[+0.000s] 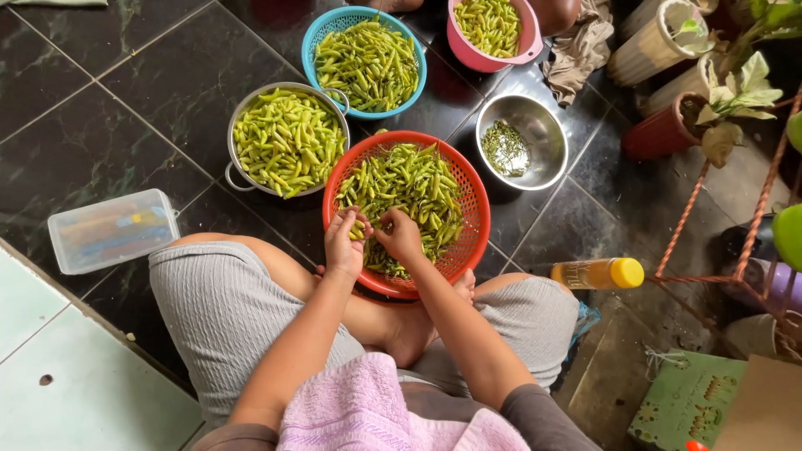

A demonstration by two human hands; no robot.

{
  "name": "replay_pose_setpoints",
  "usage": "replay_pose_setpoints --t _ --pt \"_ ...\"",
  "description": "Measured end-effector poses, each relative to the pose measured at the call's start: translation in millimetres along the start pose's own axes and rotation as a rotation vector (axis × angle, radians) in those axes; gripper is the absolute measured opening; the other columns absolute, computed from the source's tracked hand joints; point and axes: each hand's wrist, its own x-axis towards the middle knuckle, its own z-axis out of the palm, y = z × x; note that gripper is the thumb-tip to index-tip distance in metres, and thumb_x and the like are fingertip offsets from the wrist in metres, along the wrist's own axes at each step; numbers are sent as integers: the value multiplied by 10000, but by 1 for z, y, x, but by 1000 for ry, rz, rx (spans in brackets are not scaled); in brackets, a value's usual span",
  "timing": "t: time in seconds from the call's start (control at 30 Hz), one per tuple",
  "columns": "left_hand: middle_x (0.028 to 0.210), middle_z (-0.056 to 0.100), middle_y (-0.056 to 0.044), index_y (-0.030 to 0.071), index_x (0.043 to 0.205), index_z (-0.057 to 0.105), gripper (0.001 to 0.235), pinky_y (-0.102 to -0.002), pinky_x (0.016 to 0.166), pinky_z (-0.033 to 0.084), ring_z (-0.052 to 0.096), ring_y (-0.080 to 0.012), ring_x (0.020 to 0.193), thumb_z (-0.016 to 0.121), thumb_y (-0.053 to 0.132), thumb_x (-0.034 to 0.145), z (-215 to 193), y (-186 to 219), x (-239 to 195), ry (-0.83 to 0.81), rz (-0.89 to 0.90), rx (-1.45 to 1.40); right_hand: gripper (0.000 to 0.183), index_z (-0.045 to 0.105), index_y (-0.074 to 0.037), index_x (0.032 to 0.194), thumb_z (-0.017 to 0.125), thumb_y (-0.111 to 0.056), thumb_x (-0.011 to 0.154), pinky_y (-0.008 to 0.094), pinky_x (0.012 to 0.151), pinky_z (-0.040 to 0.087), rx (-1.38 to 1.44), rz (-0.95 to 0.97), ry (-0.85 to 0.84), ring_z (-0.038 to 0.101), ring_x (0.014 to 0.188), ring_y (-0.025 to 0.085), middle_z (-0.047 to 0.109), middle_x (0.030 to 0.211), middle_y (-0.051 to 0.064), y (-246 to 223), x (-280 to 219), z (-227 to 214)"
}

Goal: The person sits on the floor and trims the ends off green beans by hand, placing the trimmed beans into a metal bowl and the discarded ends into a separate metal bowl. The person continues this repetitive task throughout the clip.

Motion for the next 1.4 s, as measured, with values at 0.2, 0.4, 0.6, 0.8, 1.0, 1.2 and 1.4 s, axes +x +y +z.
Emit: replay_pose_setpoints --t 0.2,0.4,0.6,0.8,1.0,1.2,1.4 --pt "871 714 -101 100 1132 644 185 -282 690 652 705 -185 756 609 30 965 -5 -1 3 32 -4 3 417 544 -9 1310 726 -130 955 464 787 614 5 34 -67 717 935 307 599 1093 142 17 10 11" --pt "871 709 -91 105 1136 638 231 -278 702 645 696 -174 766 600 2 933 -6 -1 5 42 -18 -5 252 640 -45 1085 798 -170 934 463 709 604 103 13 -35 720 854 307 627 999 108 38 6 18" --pt "898 686 -61 107 1109 623 180 -242 725 622 678 -138 805 632 32 945 1 0 -2 51 -89 84 149 734 -15 1092 756 -114 981 481 737 586 156 -36 -5 727 894 344 706 943 175 -5 -12 -41" --pt "904 713 3 191 1045 681 235 -175 554 539 656 -106 726 822 326 914 8 -8 -19 -88 -336 299 122 788 -91 1026 831 -114 914 322 691 525 262 -102 108 663 766 152 752 836 83 -33 -32 -62" --pt "839 752 -65 126 982 701 185 -82 431 387 582 -36 576 843 203 892 10 -5 -27 -279 -365 345 49 771 -79 933 759 -123 950 225 649 426 516 -9 3 571 778 85 723 798 25 -30 -39 -62" --pt "849 714 -30 165 1099 690 179 -110 476 413 588 -54 646 741 282 974 22 23 -31 -210 -338 207 162 740 15 1128 703 -47 983 382 817 540 426 -47 -142 704 1013 281 750 1030 219 -29 -39 -85" --pt "1064 721 -62 142 1154 642 168 -174 672 549 687 -136 870 634 227 1008 10 38 -12 -7 -302 -85 497 567 -94 1438 711 -92 962 554 993 525 55 -84 37 574 1240 381 545 1335 180 -58 -31 -91"
